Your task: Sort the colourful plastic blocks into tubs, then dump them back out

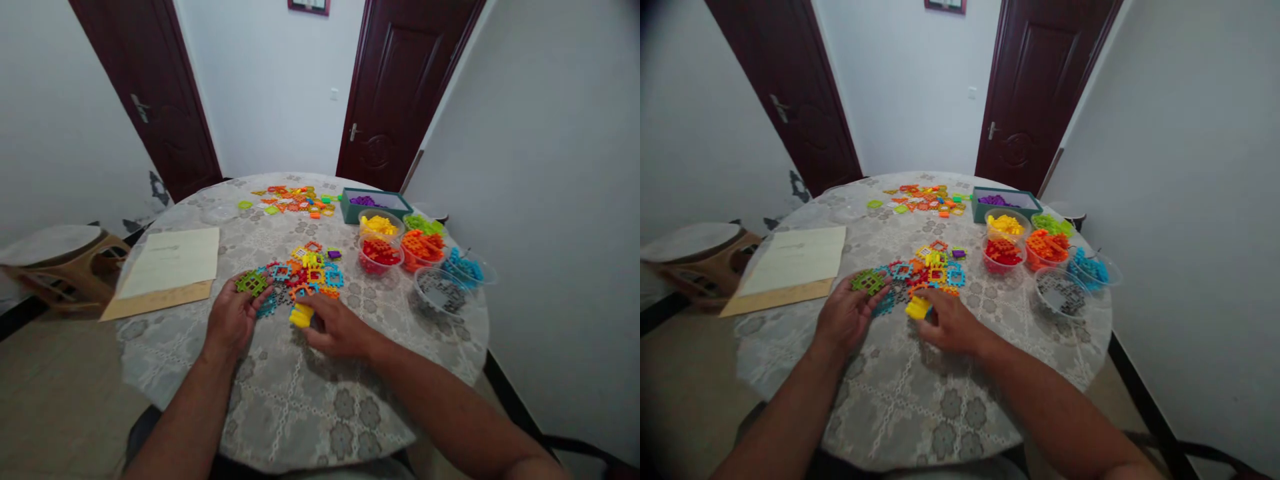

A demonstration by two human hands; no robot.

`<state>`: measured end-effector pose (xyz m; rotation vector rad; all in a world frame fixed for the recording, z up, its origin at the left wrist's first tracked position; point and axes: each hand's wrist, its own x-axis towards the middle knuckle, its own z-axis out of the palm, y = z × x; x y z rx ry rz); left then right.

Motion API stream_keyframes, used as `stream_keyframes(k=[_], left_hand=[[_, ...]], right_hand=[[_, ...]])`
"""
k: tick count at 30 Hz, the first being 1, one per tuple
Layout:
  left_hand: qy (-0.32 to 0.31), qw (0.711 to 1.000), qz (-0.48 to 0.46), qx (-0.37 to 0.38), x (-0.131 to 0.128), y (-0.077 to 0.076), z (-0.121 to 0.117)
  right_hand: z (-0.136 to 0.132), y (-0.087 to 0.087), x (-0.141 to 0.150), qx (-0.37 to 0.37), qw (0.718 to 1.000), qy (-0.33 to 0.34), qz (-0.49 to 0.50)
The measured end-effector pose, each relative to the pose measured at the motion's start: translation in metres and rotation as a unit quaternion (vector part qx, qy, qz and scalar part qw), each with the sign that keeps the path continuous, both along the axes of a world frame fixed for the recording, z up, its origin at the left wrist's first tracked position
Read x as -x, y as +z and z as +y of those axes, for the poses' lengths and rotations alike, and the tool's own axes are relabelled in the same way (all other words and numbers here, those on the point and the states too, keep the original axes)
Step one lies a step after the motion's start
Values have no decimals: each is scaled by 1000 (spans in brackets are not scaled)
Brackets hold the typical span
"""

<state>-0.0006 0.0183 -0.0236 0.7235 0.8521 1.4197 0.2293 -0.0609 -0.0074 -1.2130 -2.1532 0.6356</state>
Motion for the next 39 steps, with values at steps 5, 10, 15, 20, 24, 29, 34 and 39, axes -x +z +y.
stream_keyframes(k=[5, 10, 15, 20, 24, 29, 34, 39], left_hand=[[-13, 1000, 11, -8, -2, -2, -3], [-3, 1000, 20, 8, -4, -2, -2], [-35, 998, 44, 8, -5, 2, -6], [-45, 996, 78, 3, -4, 1, -6], [-39, 993, 112, -5, -2, -3, -5], [-39, 980, 194, -22, -2, -2, -6], [-39, 952, 302, -43, -1, 2, -10], [-15, 938, 341, -60, 2, 4, -11]], right_hand=[[20, -17, -20, 89, 984, -94, 124], [35, -37, -32, 143, 964, -111, 195], [35, -30, -35, 124, 963, -146, 191], [32, -17, -31, 71, 967, -192, 150], [33, -11, -32, 57, 971, -186, 137], [40, 24, -54, 3, 977, -200, 77], [76, 77, -108, -112, 947, -290, -81], [117, 101, -162, -108, 879, -426, -188]])
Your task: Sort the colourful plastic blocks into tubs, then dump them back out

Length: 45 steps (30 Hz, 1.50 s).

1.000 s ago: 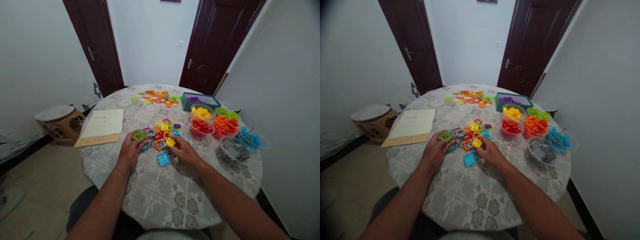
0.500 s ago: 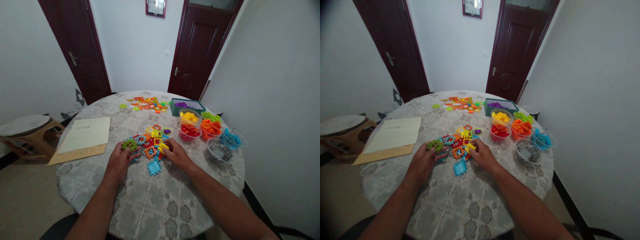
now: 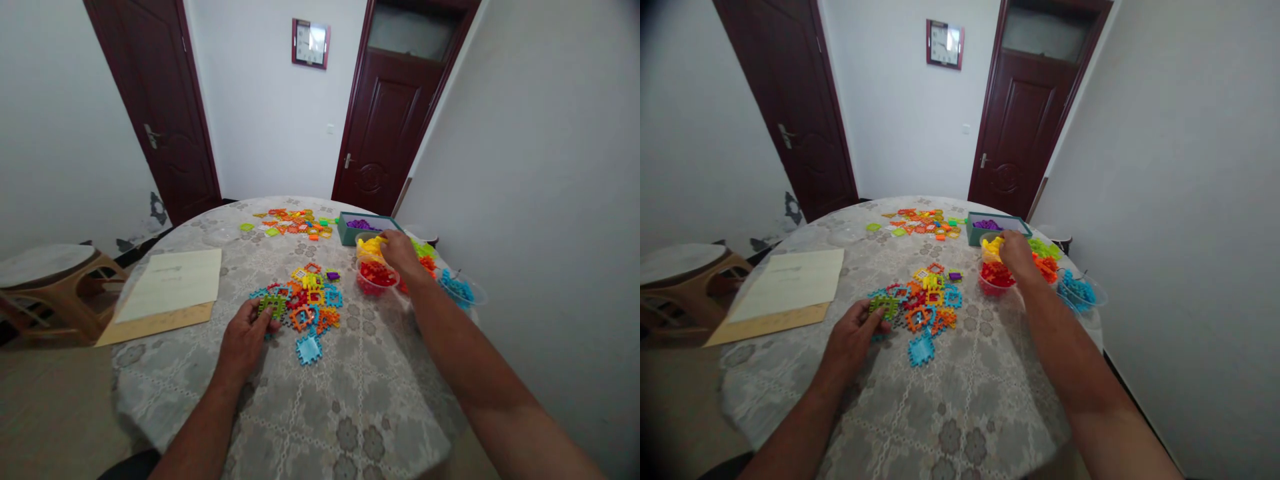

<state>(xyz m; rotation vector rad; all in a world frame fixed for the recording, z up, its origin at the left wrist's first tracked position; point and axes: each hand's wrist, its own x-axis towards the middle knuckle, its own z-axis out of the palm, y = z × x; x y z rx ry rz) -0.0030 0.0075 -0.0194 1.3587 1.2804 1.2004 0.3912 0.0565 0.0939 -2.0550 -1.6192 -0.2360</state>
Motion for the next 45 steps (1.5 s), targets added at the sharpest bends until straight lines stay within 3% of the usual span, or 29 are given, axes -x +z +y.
stream_keyframes(k=[3, 6, 9, 12, 14, 17, 20, 24, 28, 31, 35, 40, 45], left_hand=[[3, 1000, -5, -1, 2, -2, 1], [-10, 1000, -18, -5, 2, -5, 2], [-40, 999, -14, -18, 1, -4, 0], [-80, 997, 2, -19, -2, 1, -4], [-115, 993, 3, -15, -3, 4, -6], [-167, 986, -8, -15, -5, 7, -9], [-176, 984, 0, -11, -6, 7, -10], [-74, 996, 50, -19, -2, 5, -8], [53, 994, 88, -40, 6, 2, -2], [73, 992, 97, -39, 9, -1, 1], [69, 989, 129, -36, 8, -1, 1], [93, 982, 163, -27, 7, 2, 1], [92, 979, 180, -16, 8, 2, 3]], right_hand=[[5, 2, -9, 4, 1000, -20, -4], [-6, -4, 10, -11, 1000, 15, 12], [-31, -20, 57, 10, 981, 150, 124], [-60, -41, 116, 73, 919, 319, 222], [-75, -54, 150, 74, 886, 380, 255], [-87, -66, 179, 55, 878, 392, 271], [-89, -64, 178, 64, 886, 372, 270], [-79, -47, 133, 60, 911, 319, 252], [-49, -22, 44, 23, 959, 207, 194], [-25, -2, -33, 21, 984, 62, 164], [-5, 16, -121, 43, 983, -100, 145], [3, 9, -183, 50, 969, -212, 118], [10, -13, -203, 40, 960, -257, 103]])
